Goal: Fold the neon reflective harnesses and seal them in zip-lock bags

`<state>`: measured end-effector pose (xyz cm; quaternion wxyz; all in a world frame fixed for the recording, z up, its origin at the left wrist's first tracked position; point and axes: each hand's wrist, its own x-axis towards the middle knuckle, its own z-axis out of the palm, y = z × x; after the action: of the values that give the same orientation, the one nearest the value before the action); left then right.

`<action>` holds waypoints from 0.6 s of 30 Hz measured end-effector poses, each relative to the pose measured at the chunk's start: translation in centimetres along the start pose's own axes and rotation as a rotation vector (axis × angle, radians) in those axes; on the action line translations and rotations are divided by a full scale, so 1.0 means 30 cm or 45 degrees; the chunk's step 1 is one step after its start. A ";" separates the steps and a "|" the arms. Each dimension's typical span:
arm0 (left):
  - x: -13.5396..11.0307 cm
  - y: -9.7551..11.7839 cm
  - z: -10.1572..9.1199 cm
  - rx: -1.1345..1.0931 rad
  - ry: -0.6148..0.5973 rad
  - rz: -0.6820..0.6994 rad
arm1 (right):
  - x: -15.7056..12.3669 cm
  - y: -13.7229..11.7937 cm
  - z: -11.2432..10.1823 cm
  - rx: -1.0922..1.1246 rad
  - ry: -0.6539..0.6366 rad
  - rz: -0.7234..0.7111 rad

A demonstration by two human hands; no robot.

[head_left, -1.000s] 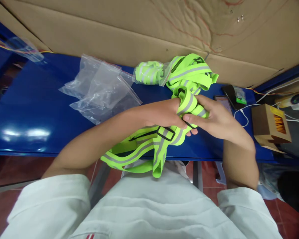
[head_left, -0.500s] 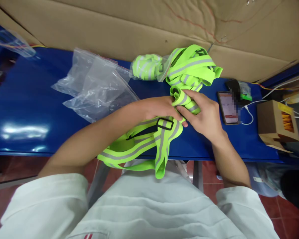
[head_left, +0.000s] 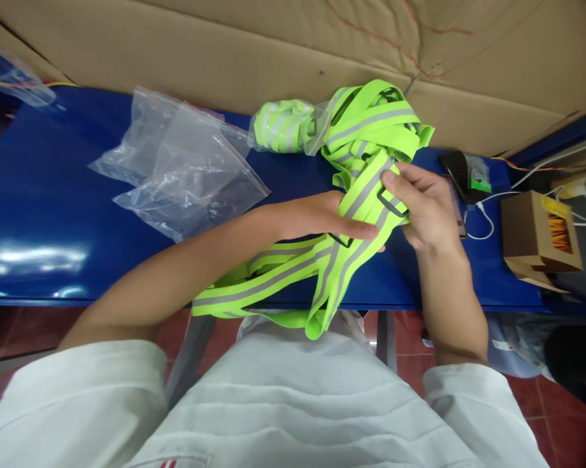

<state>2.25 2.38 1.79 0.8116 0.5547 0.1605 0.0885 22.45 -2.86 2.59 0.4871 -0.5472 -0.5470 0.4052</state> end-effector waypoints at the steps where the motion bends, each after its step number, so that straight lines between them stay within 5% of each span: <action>1: 0.000 -0.006 0.003 -0.026 -0.026 -0.004 | 0.000 0.002 -0.001 -0.053 0.065 -0.071; 4: 0.007 -0.042 0.018 -0.058 0.010 0.018 | -0.007 -0.007 -0.010 -0.120 0.094 -0.137; 8: 0.020 -0.081 0.040 -0.070 0.008 0.002 | 0.009 -0.019 -0.037 0.094 -0.108 0.058; 13: 0.007 -0.027 0.025 0.209 0.063 0.097 | 0.046 0.017 -0.050 0.167 -0.202 0.233; 18: -0.007 0.012 -0.007 0.411 -0.026 0.153 | 0.029 0.054 0.009 -0.023 -0.231 0.100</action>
<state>2.01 2.62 2.10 0.7069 0.6872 0.1312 0.1043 22.58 -1.86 1.04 0.4145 -0.5335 -0.5706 0.4669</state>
